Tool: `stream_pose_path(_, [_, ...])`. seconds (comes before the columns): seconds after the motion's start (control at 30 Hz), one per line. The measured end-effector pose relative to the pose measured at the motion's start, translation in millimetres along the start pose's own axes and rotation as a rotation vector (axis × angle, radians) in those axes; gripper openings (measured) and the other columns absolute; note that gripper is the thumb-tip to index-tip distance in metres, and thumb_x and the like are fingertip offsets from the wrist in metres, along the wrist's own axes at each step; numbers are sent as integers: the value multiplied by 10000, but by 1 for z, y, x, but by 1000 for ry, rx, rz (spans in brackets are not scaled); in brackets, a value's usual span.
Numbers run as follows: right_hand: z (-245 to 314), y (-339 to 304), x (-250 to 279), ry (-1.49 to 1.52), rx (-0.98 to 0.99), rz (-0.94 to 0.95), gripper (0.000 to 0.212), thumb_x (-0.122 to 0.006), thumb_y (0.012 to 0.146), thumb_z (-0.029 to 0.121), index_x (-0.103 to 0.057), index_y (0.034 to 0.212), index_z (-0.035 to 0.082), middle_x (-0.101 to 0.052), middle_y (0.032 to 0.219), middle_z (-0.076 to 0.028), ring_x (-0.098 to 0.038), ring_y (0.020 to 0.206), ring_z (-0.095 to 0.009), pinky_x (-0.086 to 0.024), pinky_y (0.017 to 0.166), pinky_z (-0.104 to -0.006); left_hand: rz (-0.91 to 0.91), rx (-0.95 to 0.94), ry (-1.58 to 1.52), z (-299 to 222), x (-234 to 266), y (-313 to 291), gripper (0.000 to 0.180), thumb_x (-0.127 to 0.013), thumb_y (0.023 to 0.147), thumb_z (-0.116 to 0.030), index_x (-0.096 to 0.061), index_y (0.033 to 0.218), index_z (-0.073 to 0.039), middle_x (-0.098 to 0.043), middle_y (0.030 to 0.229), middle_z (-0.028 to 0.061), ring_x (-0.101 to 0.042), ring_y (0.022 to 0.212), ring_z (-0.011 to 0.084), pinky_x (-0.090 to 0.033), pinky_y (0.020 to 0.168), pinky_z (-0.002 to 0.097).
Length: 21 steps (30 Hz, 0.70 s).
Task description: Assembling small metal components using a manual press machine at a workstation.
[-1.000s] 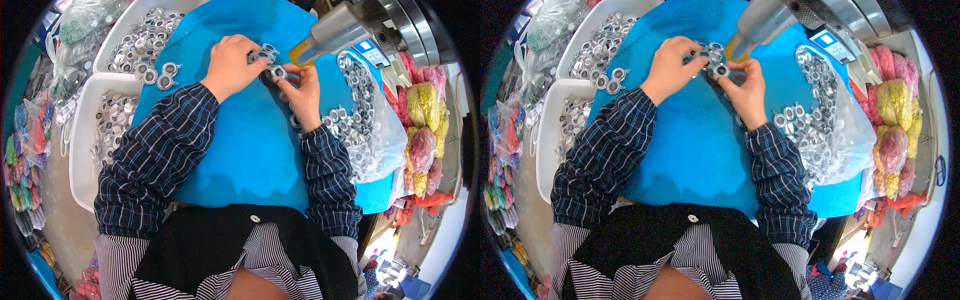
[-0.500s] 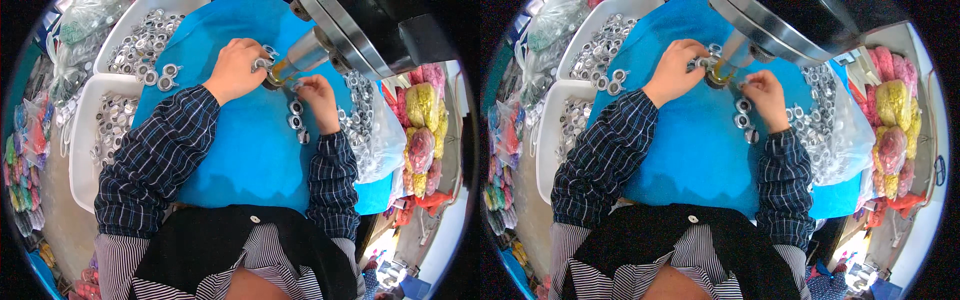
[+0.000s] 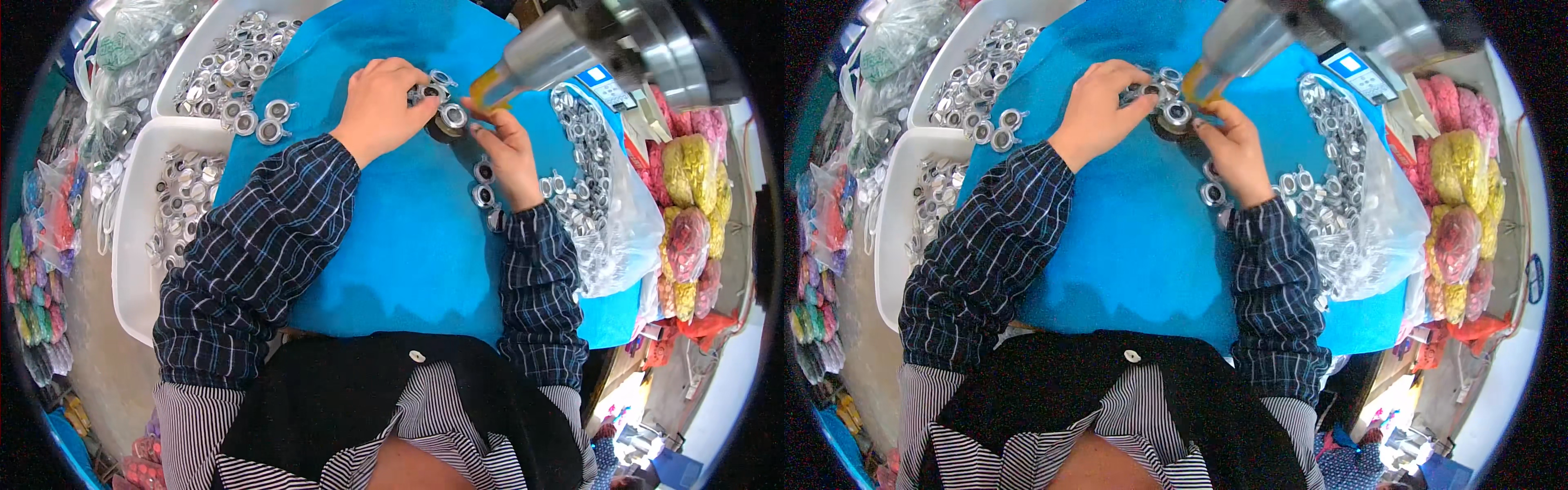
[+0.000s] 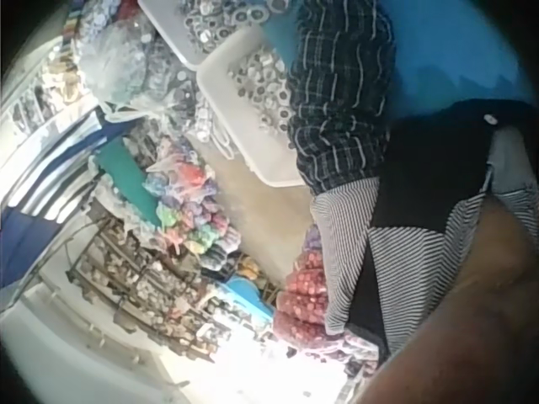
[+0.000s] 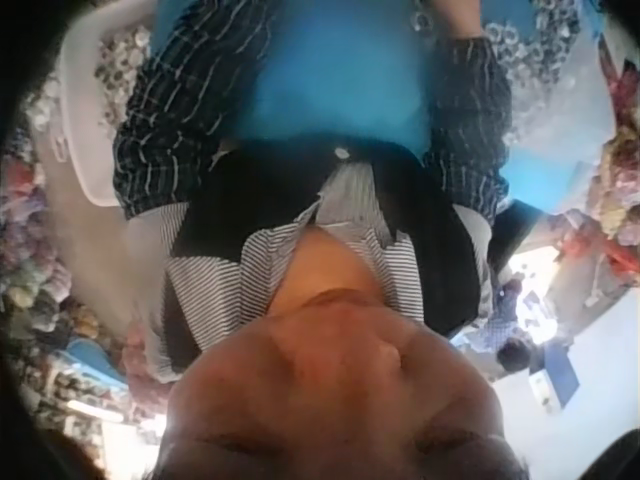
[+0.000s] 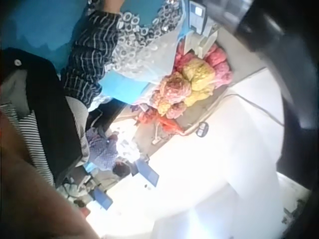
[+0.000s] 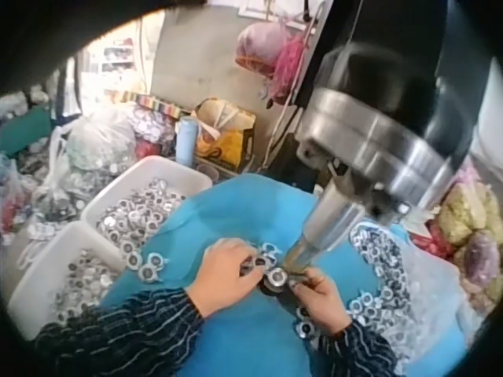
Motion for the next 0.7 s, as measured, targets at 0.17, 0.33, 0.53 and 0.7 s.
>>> stream_pose_path(0.17, [18, -24, 20, -838, -110, -17, 422, -639, 846, 81, -469, 1215, -37, -604, 1061, -72, -557, 866, -114, -485, 722, -287, -56, 17, -33, 0, -3, 0, 273, -672, 758, -263, -682, 951, -70, -626, 1045, 98, -545, 1034, 301, -407, 913, 432])
stream_pose_path(0.33, [15, -28, 21, -871, -156, 5, 516, -666, 814, 55, -410, 1253, -28, -576, 1032, -74, -557, 831, -133, -493, 700, -274, -9, -38, -98, -1, -6, 0, 284, -676, 749, -275, -688, 958, -83, -618, 1069, 91, -528, 1066, 294, -384, 934, 441])
stream_pose_path(0.53, [-2, -8, 11, -266, -77, -198, 642, -681, 769, -37, -317, 1297, -2, -525, 1072, -102, -573, 901, -170, -503, 787, -286, 27, -182, -34, -11, -11, -1, 283, -681, 747, -287, -686, 945, -85, -619, 1075, 80, -522, 1076, 294, -383, 930, 446])
stream_pose_path(0.7, [-14, -2, -15, -273, 142, -291, 682, -667, 754, -94, -273, 1300, 15, -496, 1121, -117, -560, 1001, -196, -494, 859, -308, 38, 8, -42, -2, -4, 1, 282, -677, 753, -295, -688, 942, -87, -621, 1071, 69, -519, 1080, 290, -382, 923, 450])
Point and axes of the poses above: each hand's wrist, its own y-axis towards the middle knuckle, its own x-axis out of the back of the hand, z = x × y, the point moved 1 cm from there along y, towards the middle knuckle
